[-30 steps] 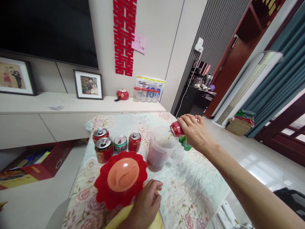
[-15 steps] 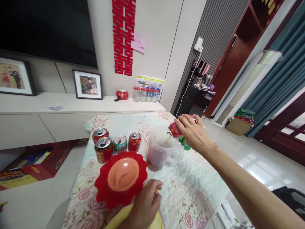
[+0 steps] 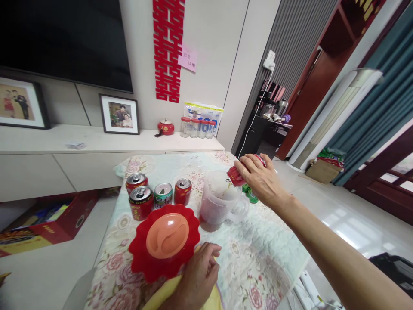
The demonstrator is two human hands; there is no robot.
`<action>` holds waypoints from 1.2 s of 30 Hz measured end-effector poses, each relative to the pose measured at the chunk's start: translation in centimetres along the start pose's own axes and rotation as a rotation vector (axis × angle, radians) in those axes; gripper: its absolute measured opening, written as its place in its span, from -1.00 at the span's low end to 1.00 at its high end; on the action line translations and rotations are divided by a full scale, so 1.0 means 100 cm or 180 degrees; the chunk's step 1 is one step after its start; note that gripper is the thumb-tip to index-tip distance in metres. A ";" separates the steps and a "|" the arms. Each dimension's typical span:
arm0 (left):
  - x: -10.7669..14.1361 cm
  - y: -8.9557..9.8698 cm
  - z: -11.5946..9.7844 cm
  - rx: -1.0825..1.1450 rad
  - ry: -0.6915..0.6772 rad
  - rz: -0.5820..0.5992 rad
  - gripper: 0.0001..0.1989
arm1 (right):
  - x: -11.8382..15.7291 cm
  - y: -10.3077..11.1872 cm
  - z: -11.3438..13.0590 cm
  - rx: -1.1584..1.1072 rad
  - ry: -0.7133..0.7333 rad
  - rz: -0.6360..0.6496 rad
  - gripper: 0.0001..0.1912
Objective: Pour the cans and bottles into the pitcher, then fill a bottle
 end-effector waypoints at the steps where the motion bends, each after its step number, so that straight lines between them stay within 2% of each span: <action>1: 0.000 0.000 0.000 0.0005 -0.0007 0.0000 -0.52 | 0.000 0.000 0.000 0.0023 0.0001 -0.0008 -0.55; 36: 0.000 -0.002 0.000 -0.0002 0.0093 0.0085 -0.50 | -0.007 0.014 0.009 0.0102 0.0128 -0.0113 -0.56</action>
Point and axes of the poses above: each hand's wrist, its own x-axis away from the middle knuckle, its own y-axis out of the back of the hand, z = x × y, the point moved 10 cm from there along -x, towards the middle knuckle, and after that the axes turned 9 degrees about x, right-handed, at the moved point
